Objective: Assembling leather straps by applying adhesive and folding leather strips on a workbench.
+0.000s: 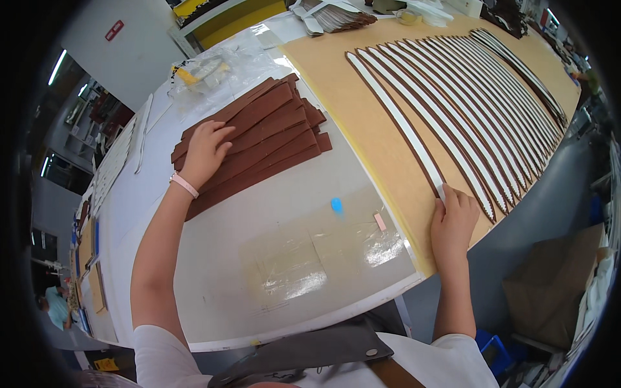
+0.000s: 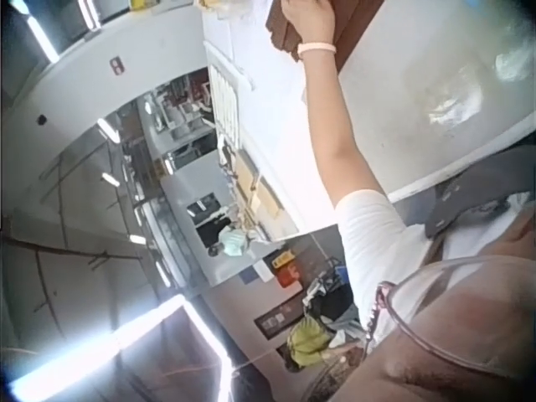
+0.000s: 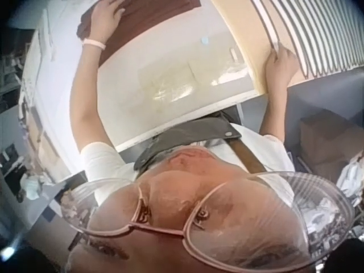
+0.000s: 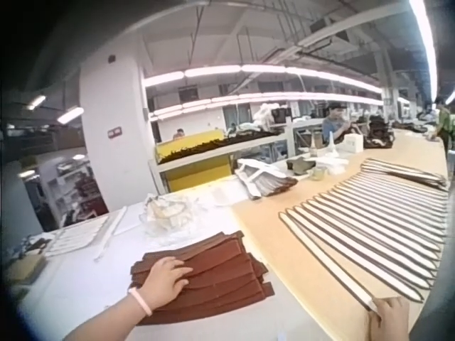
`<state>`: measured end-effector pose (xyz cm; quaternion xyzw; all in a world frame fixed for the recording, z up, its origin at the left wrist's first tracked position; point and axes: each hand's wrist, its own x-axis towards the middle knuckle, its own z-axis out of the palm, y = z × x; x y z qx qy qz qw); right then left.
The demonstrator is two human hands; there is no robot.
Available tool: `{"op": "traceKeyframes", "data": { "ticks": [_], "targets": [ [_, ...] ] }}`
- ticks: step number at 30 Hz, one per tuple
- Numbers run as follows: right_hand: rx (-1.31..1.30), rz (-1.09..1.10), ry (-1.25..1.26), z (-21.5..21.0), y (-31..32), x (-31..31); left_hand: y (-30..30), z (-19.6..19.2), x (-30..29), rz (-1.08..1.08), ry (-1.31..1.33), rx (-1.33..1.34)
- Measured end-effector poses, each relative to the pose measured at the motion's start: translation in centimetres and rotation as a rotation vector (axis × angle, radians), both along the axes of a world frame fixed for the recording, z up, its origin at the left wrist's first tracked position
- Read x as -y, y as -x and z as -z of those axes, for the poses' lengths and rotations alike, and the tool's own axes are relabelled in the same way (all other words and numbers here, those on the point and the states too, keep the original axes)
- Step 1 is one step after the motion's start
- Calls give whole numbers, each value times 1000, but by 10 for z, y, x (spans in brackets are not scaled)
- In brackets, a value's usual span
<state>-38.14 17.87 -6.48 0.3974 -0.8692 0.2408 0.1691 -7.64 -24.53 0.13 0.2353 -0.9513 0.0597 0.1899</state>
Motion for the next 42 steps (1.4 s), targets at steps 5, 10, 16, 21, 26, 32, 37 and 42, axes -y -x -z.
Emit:
{"op": "traceKeyframes", "data": {
  "ticks": [5, 10, 16, 21, 26, 32, 37, 42],
  "targets": [
    [-170, 16, -254, -9, -25, 4, 51, -20, -134, 462, -146, 54],
    [-27, 46, -277, -52, -14, -7, 83, -42, -221, 615, -120, 20],
    [-285, -475, -30, -137, -72, -35, 145, -39, -222, 659, -62, -145],
    [-50, -908, -79, -175, -92, -61, 160, -76, -196, 616, 135, 227],
    [-6, -731, 65, -167, -85, -69, 77, -125, -186, 458, 415, -230],
    [-255, -771, 293, -103, -96, -14, -67, -114, -245, -75, 416, -166],
    [-45, -890, 240, -18, -133, 29, -160, -41, -268, -339, 66, -108],
    [-82, -803, 116, 0, -149, 26, -187, 2, -278, -261, -221, -39]
  ]
}}
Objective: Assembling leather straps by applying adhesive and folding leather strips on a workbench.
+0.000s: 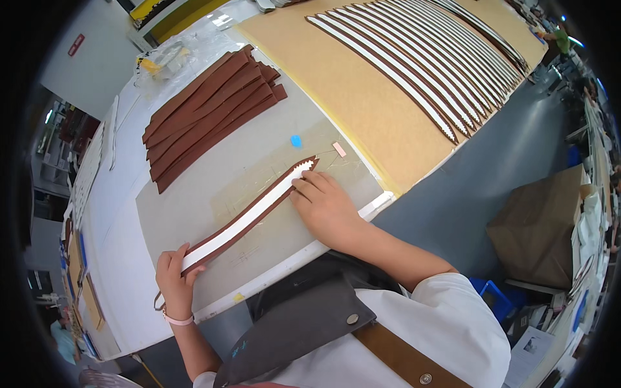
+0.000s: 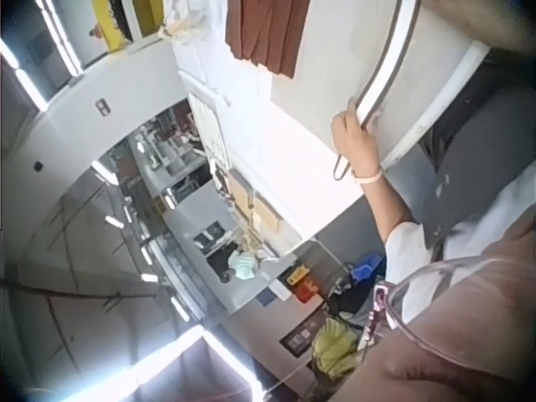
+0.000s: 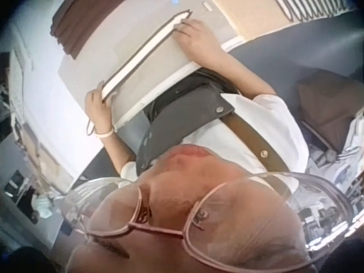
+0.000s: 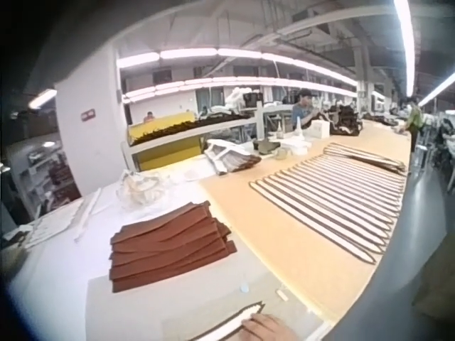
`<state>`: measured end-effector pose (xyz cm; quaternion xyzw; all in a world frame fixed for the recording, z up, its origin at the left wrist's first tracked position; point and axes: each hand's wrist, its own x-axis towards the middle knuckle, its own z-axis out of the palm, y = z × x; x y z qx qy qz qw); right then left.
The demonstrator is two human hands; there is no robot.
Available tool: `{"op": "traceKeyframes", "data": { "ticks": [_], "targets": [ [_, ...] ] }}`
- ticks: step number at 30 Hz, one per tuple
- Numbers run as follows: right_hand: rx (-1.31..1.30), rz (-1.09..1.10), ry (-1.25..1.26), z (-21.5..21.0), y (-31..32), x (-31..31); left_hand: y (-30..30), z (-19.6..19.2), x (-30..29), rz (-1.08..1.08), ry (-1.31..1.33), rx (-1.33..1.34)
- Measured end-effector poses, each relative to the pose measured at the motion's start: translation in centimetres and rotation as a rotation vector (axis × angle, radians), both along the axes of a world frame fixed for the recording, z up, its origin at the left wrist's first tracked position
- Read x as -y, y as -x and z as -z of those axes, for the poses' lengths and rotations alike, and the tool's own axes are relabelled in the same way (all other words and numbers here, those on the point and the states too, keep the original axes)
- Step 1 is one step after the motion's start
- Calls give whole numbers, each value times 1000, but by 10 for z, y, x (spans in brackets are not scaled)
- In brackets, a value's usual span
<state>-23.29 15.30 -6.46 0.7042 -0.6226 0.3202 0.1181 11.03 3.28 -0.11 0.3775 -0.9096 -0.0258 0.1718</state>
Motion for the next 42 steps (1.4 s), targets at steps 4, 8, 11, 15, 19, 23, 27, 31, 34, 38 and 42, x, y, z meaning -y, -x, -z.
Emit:
{"op": "traceKeyframes", "data": {
  "ticks": [4, 8, 11, 15, 19, 23, 27, 31, 34, 38, 42],
  "targets": [
    [56, 149, -104, -3, 2, -10, 8, 1, 18, 70, 4, -14],
    [59, 252, -143, -8, 2, -17, 11, 20, 31, 122, -58, -113],
    [40, 325, -121, -6, 9, -21, 20, 31, 28, 110, -106, -75],
    [55, 362, -102, -3, 12, -23, 19, 34, 28, 33, -186, -94],
    [64, 361, -107, -4, 11, -22, 15, 33, 31, 39, -226, -116],
    [84, 350, -93, -5, 11, -20, 13, 32, 32, 57, -214, -120],
    [77, 356, -98, -4, 10, -20, 13, 33, 32, 50, -229, -138],
    [76, 352, -102, -2, 11, -21, 13, 33, 34, 64, -195, -102],
    [71, 357, -117, -2, 11, -21, 12, 34, 34, 93, -175, -99],
    [60, 359, -122, -3, 10, -20, 11, 33, 32, 82, -192, -115],
    [54, 364, -117, -1, 10, -20, 11, 34, 31, 84, -208, -130]
  ]
}}
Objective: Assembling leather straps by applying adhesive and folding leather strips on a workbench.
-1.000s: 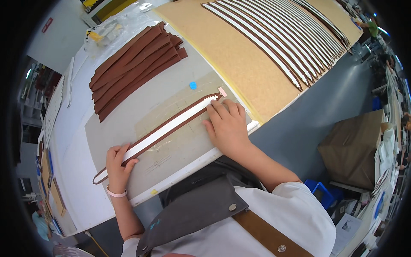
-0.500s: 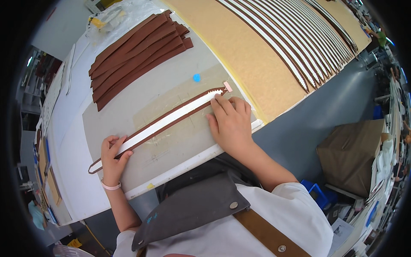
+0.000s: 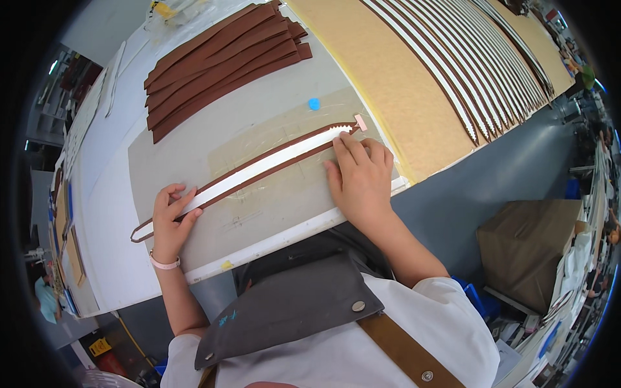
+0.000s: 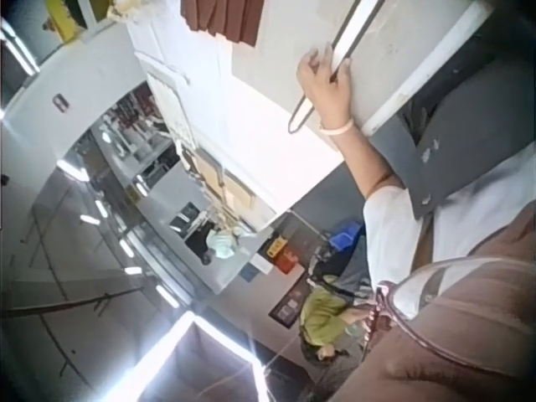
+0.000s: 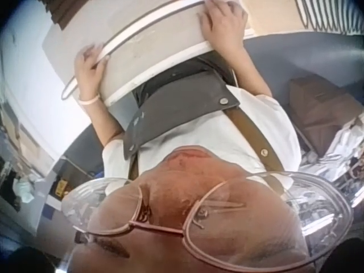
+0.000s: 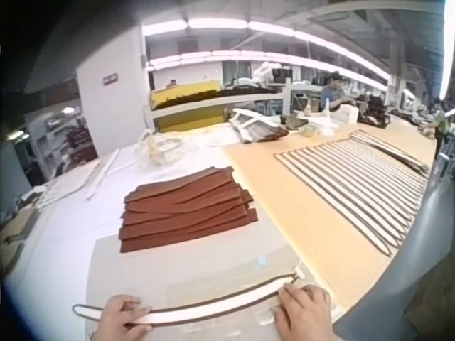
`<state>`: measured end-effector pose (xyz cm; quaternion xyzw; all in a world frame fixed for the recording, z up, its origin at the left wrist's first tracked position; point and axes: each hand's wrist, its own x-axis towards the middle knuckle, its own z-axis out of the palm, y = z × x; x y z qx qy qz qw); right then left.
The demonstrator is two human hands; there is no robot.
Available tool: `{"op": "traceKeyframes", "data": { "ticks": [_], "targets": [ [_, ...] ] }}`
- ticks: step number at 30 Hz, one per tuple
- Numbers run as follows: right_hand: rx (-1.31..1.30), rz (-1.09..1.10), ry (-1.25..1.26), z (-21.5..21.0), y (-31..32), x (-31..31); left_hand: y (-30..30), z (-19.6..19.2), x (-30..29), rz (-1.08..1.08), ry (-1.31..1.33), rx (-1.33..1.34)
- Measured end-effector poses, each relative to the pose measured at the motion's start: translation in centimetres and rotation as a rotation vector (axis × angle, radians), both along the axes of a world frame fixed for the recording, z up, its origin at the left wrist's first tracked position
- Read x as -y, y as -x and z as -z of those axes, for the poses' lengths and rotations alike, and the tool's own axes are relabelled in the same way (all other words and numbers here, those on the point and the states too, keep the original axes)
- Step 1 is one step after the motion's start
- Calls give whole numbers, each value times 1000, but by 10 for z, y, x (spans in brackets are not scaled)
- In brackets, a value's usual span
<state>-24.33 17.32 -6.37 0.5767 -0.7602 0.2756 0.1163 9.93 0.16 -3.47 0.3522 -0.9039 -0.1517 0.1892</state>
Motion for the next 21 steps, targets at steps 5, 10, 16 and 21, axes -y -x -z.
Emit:
{"op": "traceKeyframes", "data": {
  "ticks": [5, 10, 16, 21],
  "targets": [
    [-7, -3, -10, -1, 0, 0, 0, -1, -6, -28, -28, 8],
    [-27, -11, -14, -2, 0, 1, 8, -8, -11, -20, 88, 55],
    [-42, -28, -6, -3, 1, 1, 77, -33, -29, 288, 173, 97],
    [-54, -26, -9, -1, 0, 2, 130, -20, -25, 457, 287, 156]
  ]
}}
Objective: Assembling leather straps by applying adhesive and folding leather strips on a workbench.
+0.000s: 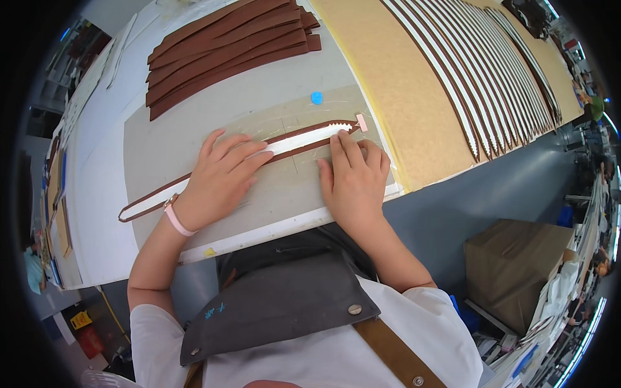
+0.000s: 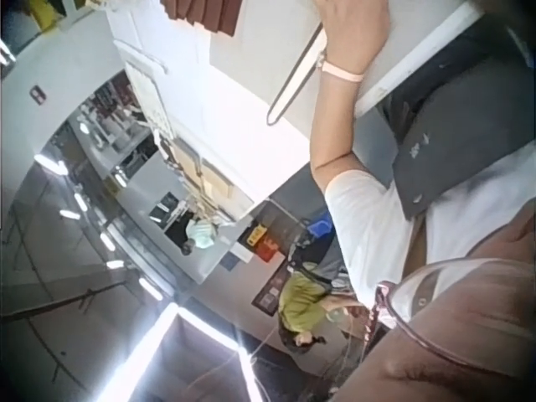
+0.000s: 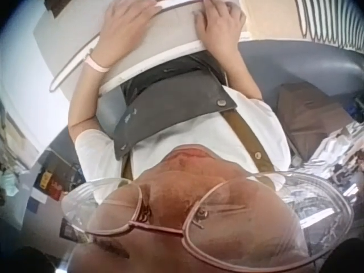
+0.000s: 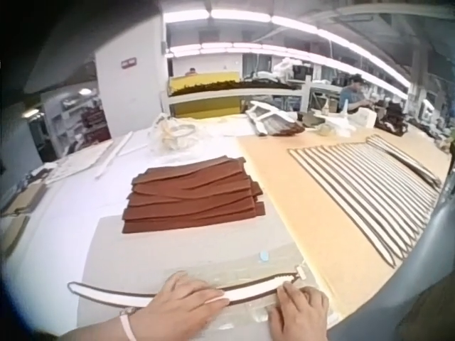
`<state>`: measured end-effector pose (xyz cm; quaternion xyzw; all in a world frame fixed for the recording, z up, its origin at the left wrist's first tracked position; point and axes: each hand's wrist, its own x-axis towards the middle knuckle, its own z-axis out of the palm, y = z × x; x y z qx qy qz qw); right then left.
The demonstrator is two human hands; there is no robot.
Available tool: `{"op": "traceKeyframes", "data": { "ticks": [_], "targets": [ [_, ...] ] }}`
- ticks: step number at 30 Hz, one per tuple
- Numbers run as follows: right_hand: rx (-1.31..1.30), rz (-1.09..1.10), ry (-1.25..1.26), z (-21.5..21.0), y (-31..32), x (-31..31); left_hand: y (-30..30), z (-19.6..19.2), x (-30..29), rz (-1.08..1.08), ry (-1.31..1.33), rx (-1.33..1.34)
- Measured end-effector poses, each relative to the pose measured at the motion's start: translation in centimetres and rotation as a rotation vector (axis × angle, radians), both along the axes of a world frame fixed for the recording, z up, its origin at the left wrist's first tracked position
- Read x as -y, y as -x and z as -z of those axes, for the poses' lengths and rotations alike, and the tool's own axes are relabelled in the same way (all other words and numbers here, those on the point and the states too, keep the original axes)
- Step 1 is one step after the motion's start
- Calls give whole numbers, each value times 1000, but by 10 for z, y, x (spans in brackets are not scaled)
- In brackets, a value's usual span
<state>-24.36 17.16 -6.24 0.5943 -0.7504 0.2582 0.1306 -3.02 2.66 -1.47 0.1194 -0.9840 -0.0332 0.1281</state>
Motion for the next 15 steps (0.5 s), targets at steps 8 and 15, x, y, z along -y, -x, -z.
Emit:
{"op": "traceKeyframes", "data": {
  "ticks": [8, 15],
  "targets": [
    [17, 2, -25, 1, 0, -1, 22, 13, 16, 135, 144, 46],
    [33, -4, -39, -2, 2, 0, 23, 2, 28, 216, 269, 112]
  ]
}}
